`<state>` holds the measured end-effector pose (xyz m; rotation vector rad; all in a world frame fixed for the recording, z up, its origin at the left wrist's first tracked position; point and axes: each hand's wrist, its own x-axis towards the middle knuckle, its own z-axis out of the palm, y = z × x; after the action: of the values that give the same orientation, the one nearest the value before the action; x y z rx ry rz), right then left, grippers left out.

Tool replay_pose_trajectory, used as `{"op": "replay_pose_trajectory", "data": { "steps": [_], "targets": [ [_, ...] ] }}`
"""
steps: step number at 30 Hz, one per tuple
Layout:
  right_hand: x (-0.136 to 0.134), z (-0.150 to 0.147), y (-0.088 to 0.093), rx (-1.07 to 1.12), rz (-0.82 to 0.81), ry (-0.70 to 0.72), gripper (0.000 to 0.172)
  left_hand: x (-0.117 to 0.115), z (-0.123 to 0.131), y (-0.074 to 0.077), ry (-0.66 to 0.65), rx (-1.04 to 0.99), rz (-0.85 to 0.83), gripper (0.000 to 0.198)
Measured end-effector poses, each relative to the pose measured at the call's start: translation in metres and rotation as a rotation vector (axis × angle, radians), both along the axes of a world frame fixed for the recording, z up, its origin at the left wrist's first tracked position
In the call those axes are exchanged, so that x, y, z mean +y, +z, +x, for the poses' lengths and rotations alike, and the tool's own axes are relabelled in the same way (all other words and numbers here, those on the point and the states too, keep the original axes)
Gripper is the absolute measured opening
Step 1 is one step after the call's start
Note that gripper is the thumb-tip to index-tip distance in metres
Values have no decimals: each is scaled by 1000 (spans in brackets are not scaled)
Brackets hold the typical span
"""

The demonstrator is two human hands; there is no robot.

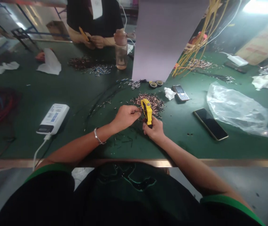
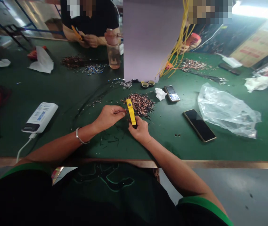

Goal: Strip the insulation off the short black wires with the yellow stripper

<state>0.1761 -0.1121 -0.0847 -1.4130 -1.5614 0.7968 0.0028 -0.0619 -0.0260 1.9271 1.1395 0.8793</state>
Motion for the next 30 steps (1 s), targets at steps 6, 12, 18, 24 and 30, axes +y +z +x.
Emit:
{"op": "replay_pose_trajectory", "data": {
  "steps": [6, 12, 18, 24, 30],
  "targets": [
    [4, -4, 7, 280, -151, 22, 18, 3, -3, -1, 17, -33, -67, 22],
    [3, 14, 15, 562, -257, 193, 25, 17, -11, -5, 58, -92, -50, 18],
    [4, 34, 19, 603, -350, 419, 36, 23, -19, 5, 65, -85, -101, 16],
    [7, 39, 20, 617, -412, 500, 41, 26, -21, 12, 12, -130, -124, 16],
    [10, 43, 22, 600, -428, 586, 43, 28, -21, 13, -31, -101, -166, 17]
  ]
}}
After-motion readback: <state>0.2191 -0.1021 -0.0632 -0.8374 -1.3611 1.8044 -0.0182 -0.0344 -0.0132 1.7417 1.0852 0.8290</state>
